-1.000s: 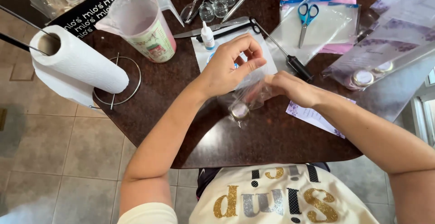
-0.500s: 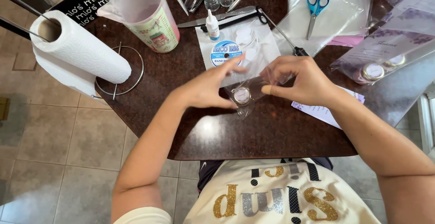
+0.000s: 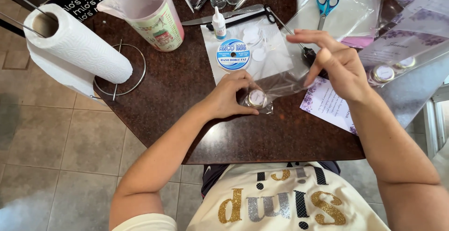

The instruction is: Packaging small jars and decorative cards into clear plastic bags on a workspace table.

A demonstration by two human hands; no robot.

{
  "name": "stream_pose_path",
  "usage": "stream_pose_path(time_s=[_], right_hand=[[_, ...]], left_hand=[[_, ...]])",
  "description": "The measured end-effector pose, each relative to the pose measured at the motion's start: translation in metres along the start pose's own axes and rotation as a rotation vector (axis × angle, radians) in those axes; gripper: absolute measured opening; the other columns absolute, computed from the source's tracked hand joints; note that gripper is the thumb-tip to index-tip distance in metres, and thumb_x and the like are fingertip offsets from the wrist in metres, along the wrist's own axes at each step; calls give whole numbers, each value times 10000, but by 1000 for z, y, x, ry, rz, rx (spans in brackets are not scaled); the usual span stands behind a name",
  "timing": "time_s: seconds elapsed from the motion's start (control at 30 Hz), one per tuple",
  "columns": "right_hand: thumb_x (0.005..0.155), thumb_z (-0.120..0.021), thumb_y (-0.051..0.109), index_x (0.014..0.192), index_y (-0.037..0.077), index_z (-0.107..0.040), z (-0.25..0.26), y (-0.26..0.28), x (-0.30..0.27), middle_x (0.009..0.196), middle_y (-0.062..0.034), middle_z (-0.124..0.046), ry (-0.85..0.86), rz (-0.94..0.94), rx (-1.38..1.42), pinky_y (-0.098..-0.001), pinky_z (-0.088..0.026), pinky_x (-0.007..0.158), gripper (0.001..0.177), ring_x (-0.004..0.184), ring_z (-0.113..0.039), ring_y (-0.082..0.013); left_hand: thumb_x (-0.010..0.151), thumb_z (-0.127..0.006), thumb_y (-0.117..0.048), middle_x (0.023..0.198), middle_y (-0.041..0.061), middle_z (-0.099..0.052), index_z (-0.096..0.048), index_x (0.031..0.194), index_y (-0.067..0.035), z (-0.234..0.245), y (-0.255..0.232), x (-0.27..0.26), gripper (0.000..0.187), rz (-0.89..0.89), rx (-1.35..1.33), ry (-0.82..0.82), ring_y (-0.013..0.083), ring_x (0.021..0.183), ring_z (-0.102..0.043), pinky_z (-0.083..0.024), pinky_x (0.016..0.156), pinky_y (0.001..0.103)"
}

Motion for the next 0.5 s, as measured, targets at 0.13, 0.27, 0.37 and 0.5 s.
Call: stream_pose_path(time_s=[0.13,0.27,0.37,0.5], right_hand=[[1040,-572,149,767,53,-738,-7,16,10,1412,-244,-623,78,-40,-112,-586,-323,1209,334,1432,-498,-469],[922,-704,247,983,110,-821,-32,28,15,1572,-162,-483,451,11,-371,-640,-244,1177,190,1503,-391,-437],[983,-556,379,1081,200,-831,-47,22,17,1557,-178,-498,685,-45,-547,-609,-336,1088,342,1369,-513,-384],[908,-673,332,1205,198,-778,-47,-10,16,1274,-39,-733,881,-380,-549,-439,-492,1008,343,1149,-691,-244]], left_hand=[[622,-985,-373,1064,3,-715,-748,1086,-176,-2,-13,-2,557,10,-26,-54,227,1057,-669,-444,948,344],[706,-942,-276,1146,-1,-772,-702,1143,-183,-12,-28,3,508,7,71,18,241,1040,-721,-484,918,398],[733,-877,-157,1097,42,-749,-676,1104,-121,-6,-37,3,424,4,-8,-33,211,994,-714,-525,859,311],[743,-923,-176,1109,87,-741,-677,1165,-73,4,-39,0,499,-17,-33,-101,222,991,-715,-560,841,307]])
Point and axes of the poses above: each hand's wrist, its own x-axis towards the middle knuckle, its own z-axis out of the back of the hand, y = z × x, the point moved 8 cm from there along x, towards the middle knuckle
